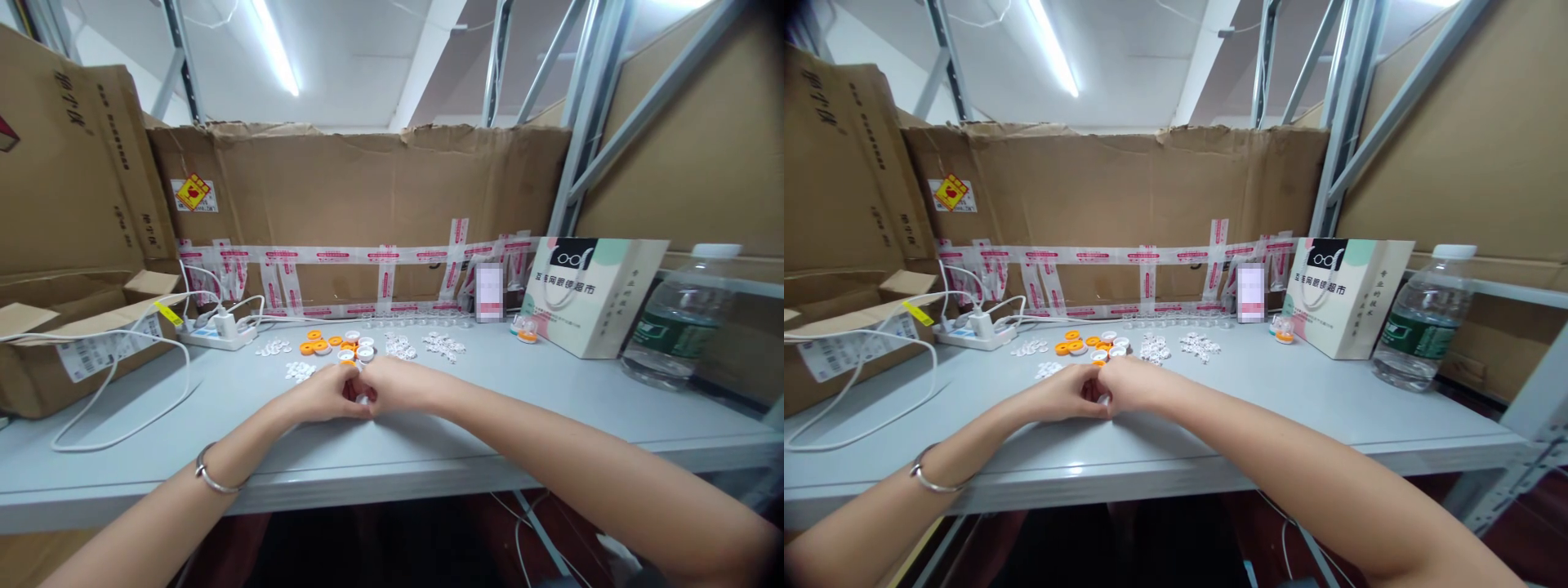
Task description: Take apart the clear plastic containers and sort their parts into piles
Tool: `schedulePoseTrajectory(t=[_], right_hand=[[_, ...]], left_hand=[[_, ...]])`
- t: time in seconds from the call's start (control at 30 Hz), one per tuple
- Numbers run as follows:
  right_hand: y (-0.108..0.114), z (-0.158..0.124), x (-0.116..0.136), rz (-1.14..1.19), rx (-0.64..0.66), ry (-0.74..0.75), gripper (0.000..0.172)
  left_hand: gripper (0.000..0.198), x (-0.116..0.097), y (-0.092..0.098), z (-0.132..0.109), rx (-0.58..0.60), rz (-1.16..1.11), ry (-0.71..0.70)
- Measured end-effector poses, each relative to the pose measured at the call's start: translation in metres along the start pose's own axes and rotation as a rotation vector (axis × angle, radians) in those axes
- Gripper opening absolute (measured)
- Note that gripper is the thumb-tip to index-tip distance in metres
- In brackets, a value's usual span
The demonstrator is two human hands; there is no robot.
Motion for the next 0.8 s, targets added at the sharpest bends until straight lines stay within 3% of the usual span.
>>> schedulePoseTrajectory(t=[0.1, 0.23, 0.37, 0.47, 0.63, 0.8], right_hand=[[0.000, -0.004, 0.001, 0.034, -0.036, 0.013, 0.004], [0.001, -0.011, -0.021, 0.209, -0.107, -0.079, 0.006], [0.001, -0.011, -0.045, 0.527, -0.215, -0.165, 0.008], [0.000, -0.009, -0.056, 0.876, -0.338, -0.250, 0.009], [-0.005, -0.007, -0.050, 1.243, -0.442, -0.293, 0.024], [-0.008, -0.007, -0.052, 1.309, -0.456, -0.294, 0.036]], left_hand=[[0.034, 0.003, 0.001, -0.001, -0.025, 0.003, 0.018], [0.039, 0.004, 0.003, -0.001, -0.058, -0.002, 0.028], [0.044, 0.004, 0.009, 0.000, -0.096, -0.047, 0.025], [0.037, 0.002, 0.020, 0.001, -0.219, -0.187, 0.029], [0.023, -0.002, 0.031, 0.001, -0.371, -0.468, 0.067], [0.022, 0.006, 0.049, -0.003, -0.393, -0.328, 0.079]])
Point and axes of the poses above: each hand's wrist, its own z-axis towards the middle knuckle, its own y-axis out of the back of the hand, x = y × z, the point moved 7 cm from there along z, towards the middle knuckle, and after that the axes turned 6 degrees about -x, right-handed, at the moved point
